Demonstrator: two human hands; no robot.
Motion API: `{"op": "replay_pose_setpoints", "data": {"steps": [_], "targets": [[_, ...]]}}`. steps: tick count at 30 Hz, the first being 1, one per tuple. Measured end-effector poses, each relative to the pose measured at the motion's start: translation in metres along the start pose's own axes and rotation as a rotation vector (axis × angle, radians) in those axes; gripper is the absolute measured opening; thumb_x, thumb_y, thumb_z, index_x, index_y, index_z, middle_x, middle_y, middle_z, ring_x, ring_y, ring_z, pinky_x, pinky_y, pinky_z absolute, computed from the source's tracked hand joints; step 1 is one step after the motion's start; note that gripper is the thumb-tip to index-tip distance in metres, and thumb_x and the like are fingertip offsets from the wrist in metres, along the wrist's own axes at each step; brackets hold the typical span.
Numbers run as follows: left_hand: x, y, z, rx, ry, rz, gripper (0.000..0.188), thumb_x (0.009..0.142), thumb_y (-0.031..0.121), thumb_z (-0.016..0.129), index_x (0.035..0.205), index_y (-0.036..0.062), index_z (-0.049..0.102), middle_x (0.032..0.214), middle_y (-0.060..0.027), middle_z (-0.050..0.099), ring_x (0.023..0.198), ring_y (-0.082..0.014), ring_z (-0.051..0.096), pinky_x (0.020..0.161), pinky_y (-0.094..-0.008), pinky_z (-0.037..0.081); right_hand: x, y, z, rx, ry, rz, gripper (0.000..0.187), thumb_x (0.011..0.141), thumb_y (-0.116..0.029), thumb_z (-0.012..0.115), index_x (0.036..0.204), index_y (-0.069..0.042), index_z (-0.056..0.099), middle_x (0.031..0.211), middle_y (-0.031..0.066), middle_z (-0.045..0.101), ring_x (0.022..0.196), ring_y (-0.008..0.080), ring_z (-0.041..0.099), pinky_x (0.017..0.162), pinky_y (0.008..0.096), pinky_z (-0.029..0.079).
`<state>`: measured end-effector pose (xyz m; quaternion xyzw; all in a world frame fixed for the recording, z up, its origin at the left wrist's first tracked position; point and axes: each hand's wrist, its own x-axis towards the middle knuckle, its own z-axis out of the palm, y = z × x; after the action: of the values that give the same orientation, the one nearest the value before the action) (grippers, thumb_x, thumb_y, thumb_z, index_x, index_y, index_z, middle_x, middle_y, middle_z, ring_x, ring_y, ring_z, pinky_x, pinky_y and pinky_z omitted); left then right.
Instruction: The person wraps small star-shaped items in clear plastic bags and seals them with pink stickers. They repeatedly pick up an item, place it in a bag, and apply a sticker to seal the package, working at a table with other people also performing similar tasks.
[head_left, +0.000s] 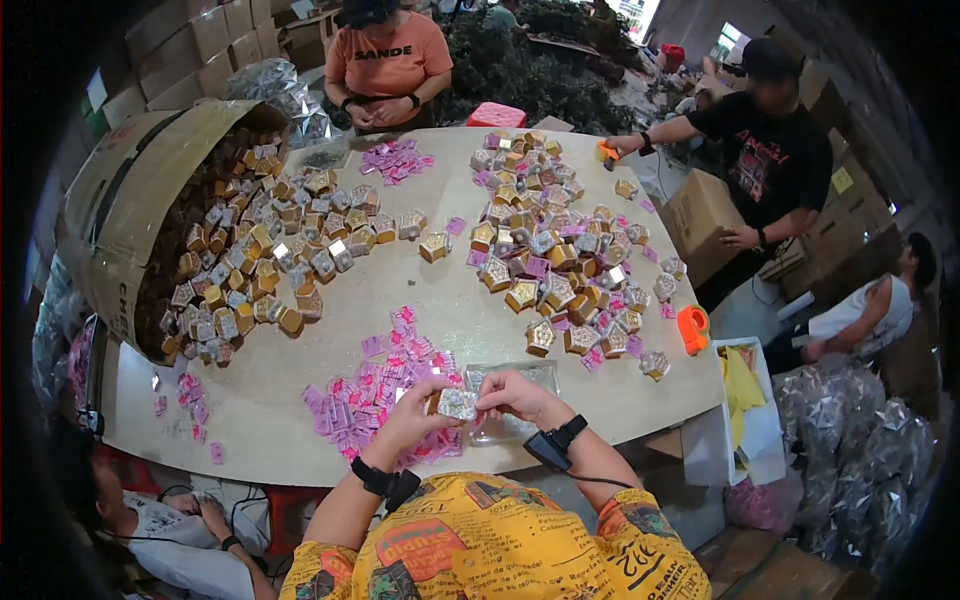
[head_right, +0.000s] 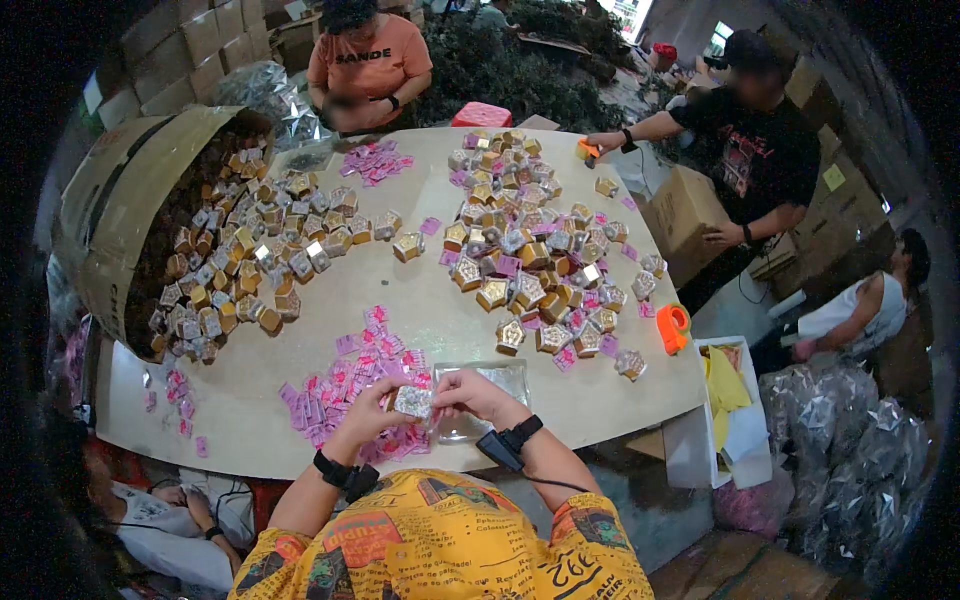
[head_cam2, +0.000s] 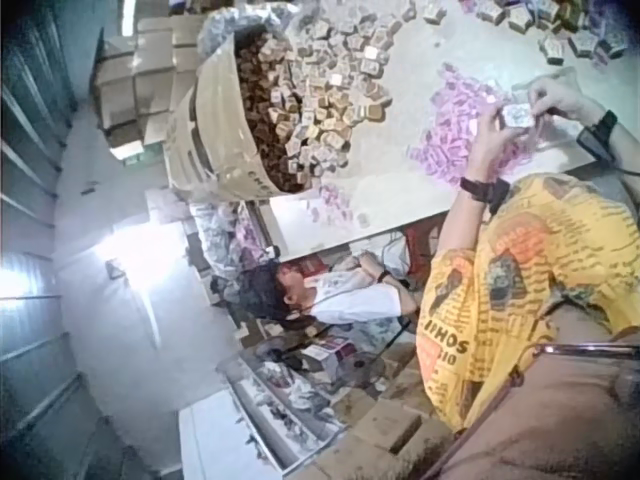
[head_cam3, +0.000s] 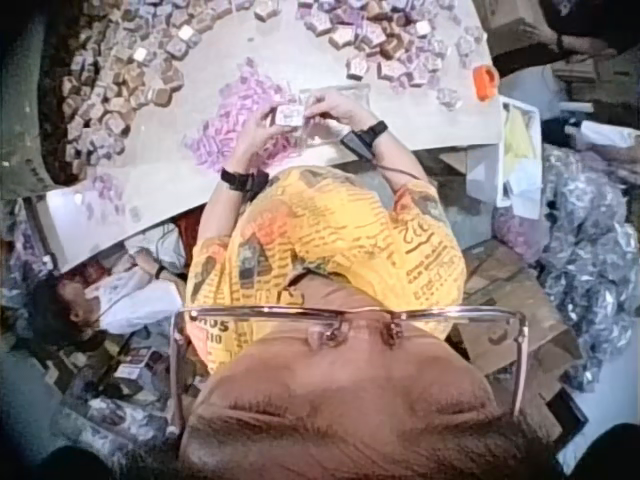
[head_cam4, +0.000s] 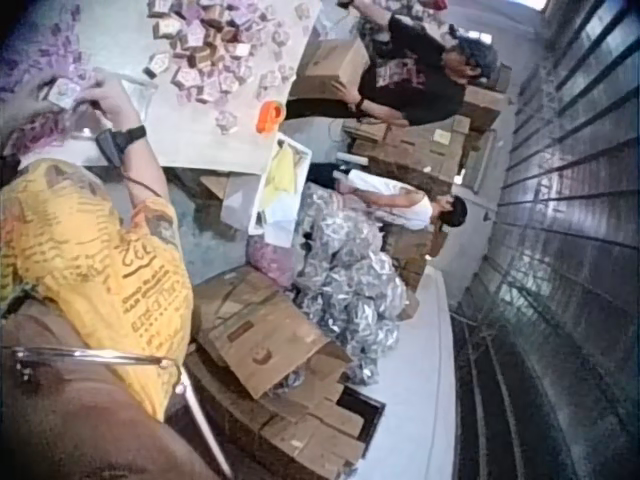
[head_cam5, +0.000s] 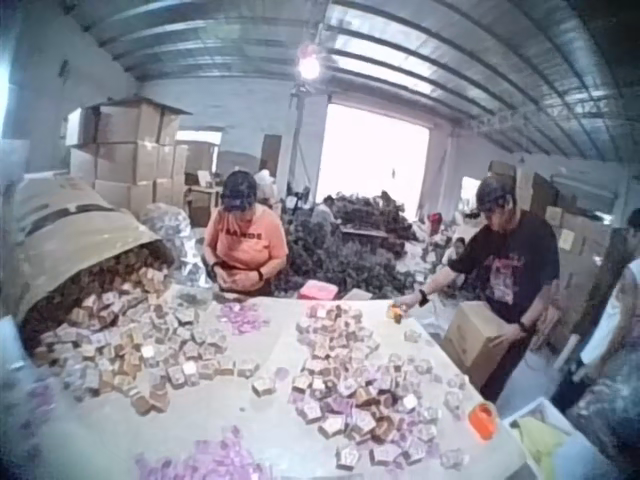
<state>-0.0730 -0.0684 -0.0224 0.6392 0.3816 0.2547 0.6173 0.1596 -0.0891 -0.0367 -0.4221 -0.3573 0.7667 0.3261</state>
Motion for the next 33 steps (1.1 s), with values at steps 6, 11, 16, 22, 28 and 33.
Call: {"op": "replay_pose_setpoints", "data": {"steps": [6, 11, 16, 22, 28, 33], "targets": [[0.004, -0.012, 0.009, 0.013, -0.036, -0.016, 0.058, 0.064, 0.008, 0.078, 0.117, 0.0041, 0.056, 0.107, -0.0075, 0.060, 0.100, -0.0169, 0.056, 0.088, -0.0300, 0.044, -0.006, 0.006, -0.006, -0.003, -0.052, 0.008, 0.011, 0.078, -0.004, 0.068, 0.073, -0.001, 0.059, 0.067, 0.0054, 0.063, 0.055, 0.0095, 0.059, 0.048, 0.0210, 0.046], [0.013, -0.040, 0.014, -0.010, -0.079, -0.047, 0.064, 0.065, 0.013, 0.078, 0.123, 0.0045, 0.051, 0.111, -0.0092, 0.058, 0.103, -0.0187, 0.055, 0.089, -0.0321, 0.044, -0.004, 0.005, -0.021, -0.120, 0.026, 0.067, 0.010, 0.078, -0.007, 0.068, 0.074, -0.001, 0.062, 0.066, 0.0047, 0.063, 0.053, 0.0099, 0.059, 0.048, 0.0212, 0.046], [0.015, -0.034, 0.026, 0.573, 0.027, 0.017, 0.062, 0.069, 0.021, 0.076, 0.124, 0.0070, 0.050, 0.110, -0.0172, 0.054, 0.104, -0.0295, 0.053, 0.088, -0.0368, 0.044, -0.018, -0.056, -0.087, -0.388, 0.429, -0.204, 0.008, 0.073, -0.005, 0.065, 0.069, 0.001, 0.062, 0.060, 0.0069, 0.061, 0.049, 0.0123, 0.059, 0.046, 0.0250, 0.049], [0.000, -0.065, 0.015, 0.878, 0.154, 0.046, 0.048, 0.069, 0.018, 0.072, 0.112, 0.0050, 0.057, 0.098, -0.0164, 0.052, 0.096, -0.0341, 0.050, 0.084, -0.0411, 0.043, -0.011, -0.066, -0.127, -1.194, 0.888, -0.609, 0.014, 0.070, -0.009, 0.065, 0.079, 0.002, 0.061, 0.079, 0.0154, 0.062, 0.077, 0.0275, 0.062, 0.068, 0.0346, 0.049], [0.008, -0.109, -0.005, 1.064, 0.332, 0.100, 0.027, 0.069, 0.013, 0.067, 0.093, 0.0035, 0.059, 0.093, -0.0161, 0.052, 0.091, -0.0340, 0.051, 0.077, -0.0420, 0.044, 0.017, 0.069, -0.048, -1.366, 0.242, 0.011, 0.036, 0.068, -0.023, 0.070, 0.098, -0.006, 0.062, 0.096, 0.0193, 0.058, 0.094, 0.0314, 0.059, 0.079, 0.0416, 0.048], [0.035, -0.107, -0.023, 1.134, 0.391, 0.209, 0.022, 0.072, 0.012, 0.061, 0.092, 0.0031, 0.059, 0.092, -0.0167, 0.052, 0.090, -0.0341, 0.051, 0.074, -0.0440, 0.043, 0.042, 0.112, -0.046, -1.402, 0.299, -0.190, 0.016, 0.072, -0.015, 0.061, 0.083, -0.004, 0.062, 0.085, 0.0166, 0.060, 0.079, 0.0360, 0.059, 0.071, 0.0436, 0.049]]}}
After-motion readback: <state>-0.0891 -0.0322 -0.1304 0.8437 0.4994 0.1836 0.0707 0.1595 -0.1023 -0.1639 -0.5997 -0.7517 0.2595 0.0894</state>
